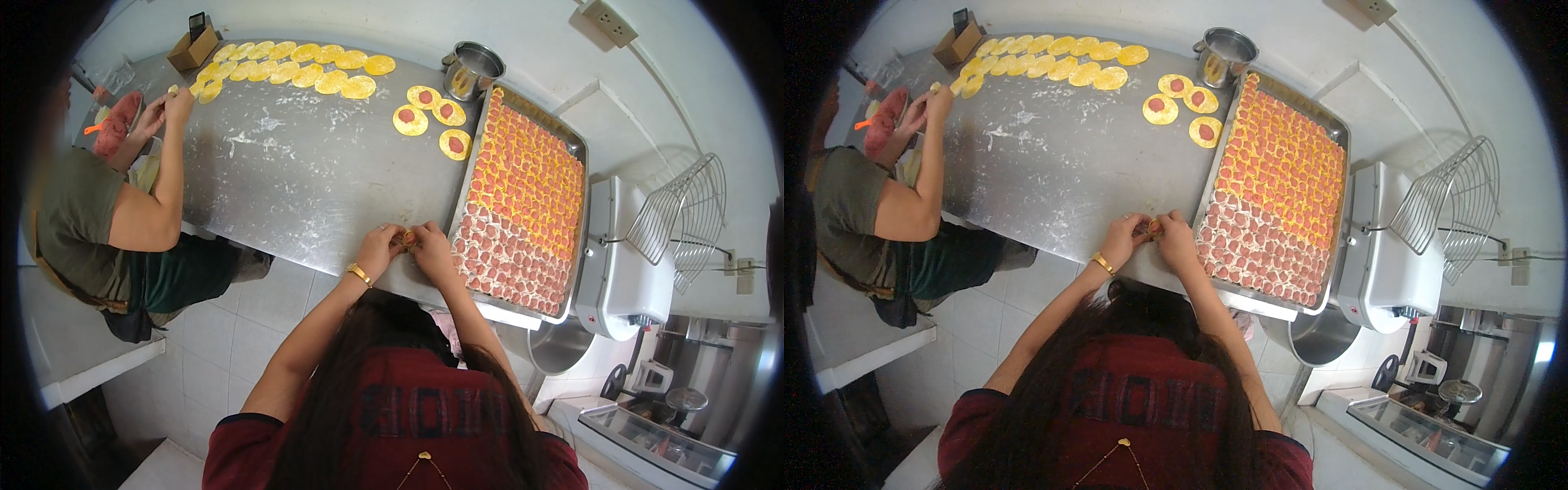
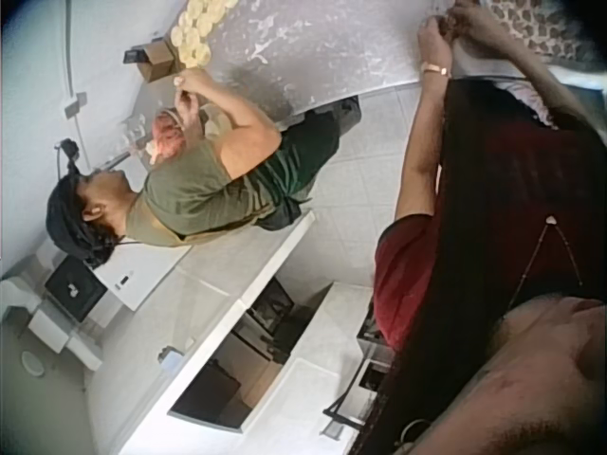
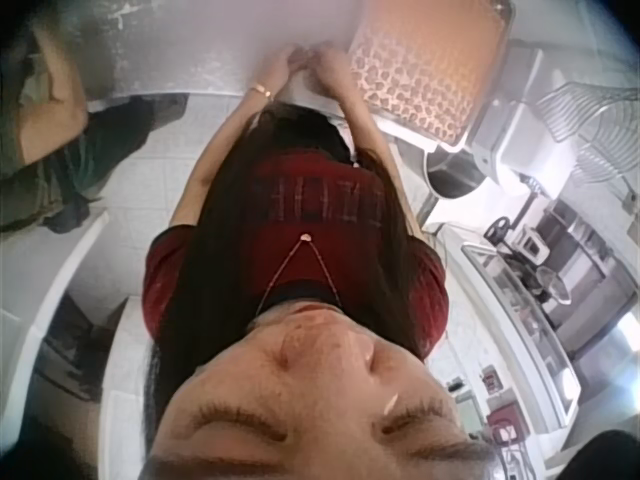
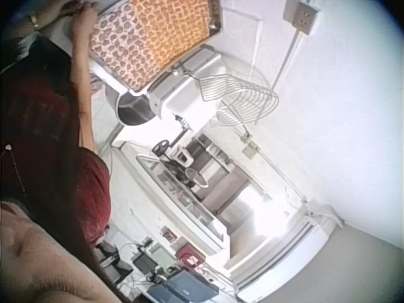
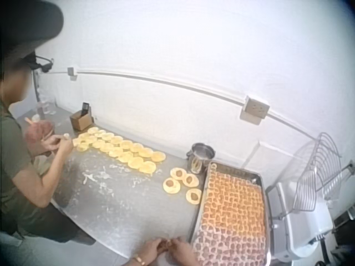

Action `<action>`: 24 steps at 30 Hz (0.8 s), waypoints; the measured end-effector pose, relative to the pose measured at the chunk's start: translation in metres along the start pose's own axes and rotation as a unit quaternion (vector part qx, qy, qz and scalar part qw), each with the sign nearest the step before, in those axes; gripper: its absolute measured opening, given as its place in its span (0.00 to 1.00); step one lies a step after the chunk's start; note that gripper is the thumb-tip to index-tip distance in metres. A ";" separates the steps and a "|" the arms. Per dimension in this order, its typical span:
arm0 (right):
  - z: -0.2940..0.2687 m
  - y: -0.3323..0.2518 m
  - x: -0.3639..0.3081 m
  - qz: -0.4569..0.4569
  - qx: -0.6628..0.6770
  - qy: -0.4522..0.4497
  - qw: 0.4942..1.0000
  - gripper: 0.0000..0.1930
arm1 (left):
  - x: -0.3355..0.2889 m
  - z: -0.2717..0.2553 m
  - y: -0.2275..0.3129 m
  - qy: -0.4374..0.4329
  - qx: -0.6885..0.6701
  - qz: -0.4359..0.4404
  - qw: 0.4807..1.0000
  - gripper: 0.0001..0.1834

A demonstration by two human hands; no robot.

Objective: The person places small red filling onto yellow dough discs and folds them into half-moon shapes, then arranges the finished pastries on a metal tray. A coworker flattens additional dough discs nearby. The process repeats continuously across the stainless steel table.

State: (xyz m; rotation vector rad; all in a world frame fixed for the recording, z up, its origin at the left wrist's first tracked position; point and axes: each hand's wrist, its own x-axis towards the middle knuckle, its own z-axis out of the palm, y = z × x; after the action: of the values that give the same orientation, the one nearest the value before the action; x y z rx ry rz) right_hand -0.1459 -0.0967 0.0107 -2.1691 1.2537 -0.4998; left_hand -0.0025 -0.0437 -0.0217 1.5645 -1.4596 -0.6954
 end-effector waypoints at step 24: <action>-0.042 0.023 0.022 -0.047 0.132 -0.033 0.990 0.17 | 0.115 -0.012 -0.048 0.092 0.070 -0.102 0.988 0.10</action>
State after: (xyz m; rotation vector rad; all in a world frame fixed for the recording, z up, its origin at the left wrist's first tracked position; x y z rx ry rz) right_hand -0.1743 -0.1371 0.0281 -2.0088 0.9927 -0.5911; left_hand 0.0496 -0.1557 -0.0406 1.8543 -1.2450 -0.5557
